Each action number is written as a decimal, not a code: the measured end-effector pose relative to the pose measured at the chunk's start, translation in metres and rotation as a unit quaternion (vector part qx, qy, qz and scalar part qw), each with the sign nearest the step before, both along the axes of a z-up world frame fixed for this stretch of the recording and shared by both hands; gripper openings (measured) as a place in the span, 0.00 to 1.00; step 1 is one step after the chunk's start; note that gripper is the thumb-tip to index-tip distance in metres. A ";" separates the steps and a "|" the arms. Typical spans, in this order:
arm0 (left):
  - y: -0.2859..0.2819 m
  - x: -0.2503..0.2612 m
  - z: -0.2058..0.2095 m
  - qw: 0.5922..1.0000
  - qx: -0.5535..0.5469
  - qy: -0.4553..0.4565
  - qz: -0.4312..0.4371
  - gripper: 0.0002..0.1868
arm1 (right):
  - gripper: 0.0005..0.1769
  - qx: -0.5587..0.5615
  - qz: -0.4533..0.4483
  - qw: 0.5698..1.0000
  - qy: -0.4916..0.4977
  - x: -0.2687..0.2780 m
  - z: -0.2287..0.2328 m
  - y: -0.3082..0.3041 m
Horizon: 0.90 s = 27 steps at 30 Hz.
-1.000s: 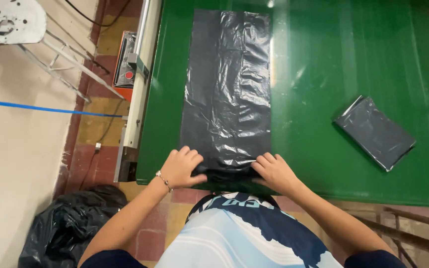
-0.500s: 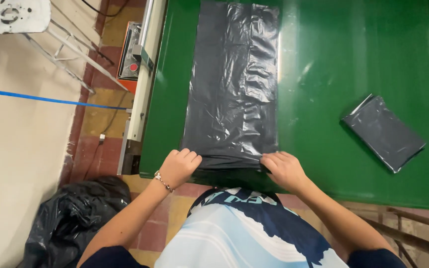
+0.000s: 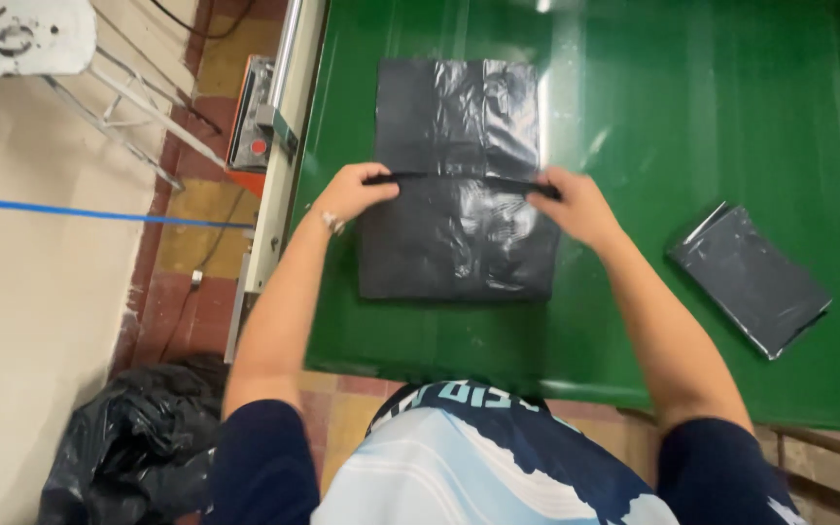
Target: Folding black plastic bags and inserting them into clear plastic packaging sleeves on a conveyor belt
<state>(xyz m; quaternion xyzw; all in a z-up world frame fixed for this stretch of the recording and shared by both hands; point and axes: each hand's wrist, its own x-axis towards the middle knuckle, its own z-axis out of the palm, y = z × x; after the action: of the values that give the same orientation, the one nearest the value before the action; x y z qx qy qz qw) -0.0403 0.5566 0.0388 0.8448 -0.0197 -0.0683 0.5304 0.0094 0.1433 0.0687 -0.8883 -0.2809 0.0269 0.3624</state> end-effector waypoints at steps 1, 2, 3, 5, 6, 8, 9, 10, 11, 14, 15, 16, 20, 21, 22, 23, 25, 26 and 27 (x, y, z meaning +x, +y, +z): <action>0.000 0.013 -0.018 1.000 0.001 -0.005 -0.001 0.17 | 0.13 0.001 -0.001 1.000 -0.005 0.024 -0.025 0.005; -0.001 0.027 -0.036 0.999 0.035 -0.004 0.021 0.24 | 0.12 0.027 -0.010 0.999 0.030 0.049 -0.048 0.010; 0.000 0.046 -0.052 0.997 0.069 -0.005 0.044 0.31 | 0.12 0.052 -0.018 0.997 0.062 0.080 -0.070 0.016; 0.004 0.049 -0.064 0.995 0.061 0.012 0.073 0.30 | 0.17 0.005 -0.057 0.994 0.096 0.094 -0.096 0.022; 0.005 0.052 -0.071 0.993 0.052 0.036 0.101 0.30 | 0.23 -0.043 -0.097 0.985 0.138 0.101 -0.110 0.025; 0.007 0.050 -0.072 0.991 0.036 0.050 0.115 0.26 | 0.24 -0.085 -0.097 0.979 0.157 0.108 -0.111 0.032; 0.008 0.050 -0.072 0.989 0.021 0.069 0.133 0.23 | 0.25 -0.128 -0.092 0.971 0.179 0.113 -0.112 0.036; 0.007 0.052 -0.076 0.989 0.020 0.065 0.129 0.23 | 0.25 -0.127 -0.097 0.971 0.175 0.126 -0.114 0.034; 0.008 0.052 -0.080 0.986 0.024 0.071 0.146 0.21 | 0.32 -0.134 -0.104 0.960 0.225 0.136 -0.118 0.034; -0.013 0.040 -0.040 0.982 0.064 0.075 0.162 0.22 | 0.36 -0.158 -0.162 0.955 0.190 0.156 -0.075 0.042; -0.023 0.029 -0.019 0.978 0.099 0.080 0.164 0.24 | 0.34 -0.175 -0.209 0.956 0.110 0.159 -0.054 0.048; -0.021 0.034 -0.033 0.978 0.098 0.079 0.165 0.24 | 0.34 -0.176 -0.209 0.956 0.109 0.169 -0.060 0.056; -0.011 0.043 -0.062 0.968 0.209 0.011 0.142 0.18 | 0.44 -0.179 -0.346 0.919 0.064 0.205 -0.089 0.082; -0.008 0.043 -0.063 0.956 0.253 0.012 0.147 0.17 | 0.44 -0.125 -0.383 0.905 0.134 0.215 -0.097 0.087; -0.007 0.045 -0.060 0.955 0.256 0.013 0.149 0.17 | 0.44 -0.123 -0.382 0.906 0.135 0.219 -0.095 0.088; -0.006 0.044 -0.059 0.958 0.231 0.023 0.167 0.18 | 0.41 -0.118 -0.367 0.905 0.179 0.220 -0.095 0.089; -0.005 0.042 -0.055 0.960 0.206 0.039 0.187 0.18 | 0.39 -0.115 -0.348 0.902 0.227 0.228 -0.093 0.088; -0.004 0.042 -0.053 0.959 0.212 0.028 0.189 0.17 | 0.41 -0.120 -0.345 0.899 0.242 0.234 -0.092 0.086; -0.006 0.040 -0.051 0.958 0.215 0.020 0.191 0.15 | 0.43 -0.127 -0.342 0.895 0.256 0.239 -0.091 0.082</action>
<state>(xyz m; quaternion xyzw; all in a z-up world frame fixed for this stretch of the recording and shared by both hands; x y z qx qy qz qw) -0.0005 0.5507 -0.0123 0.9255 0.1675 0.0150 0.3394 0.2486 0.2255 -0.0226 -0.9304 0.1489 0.1631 0.2927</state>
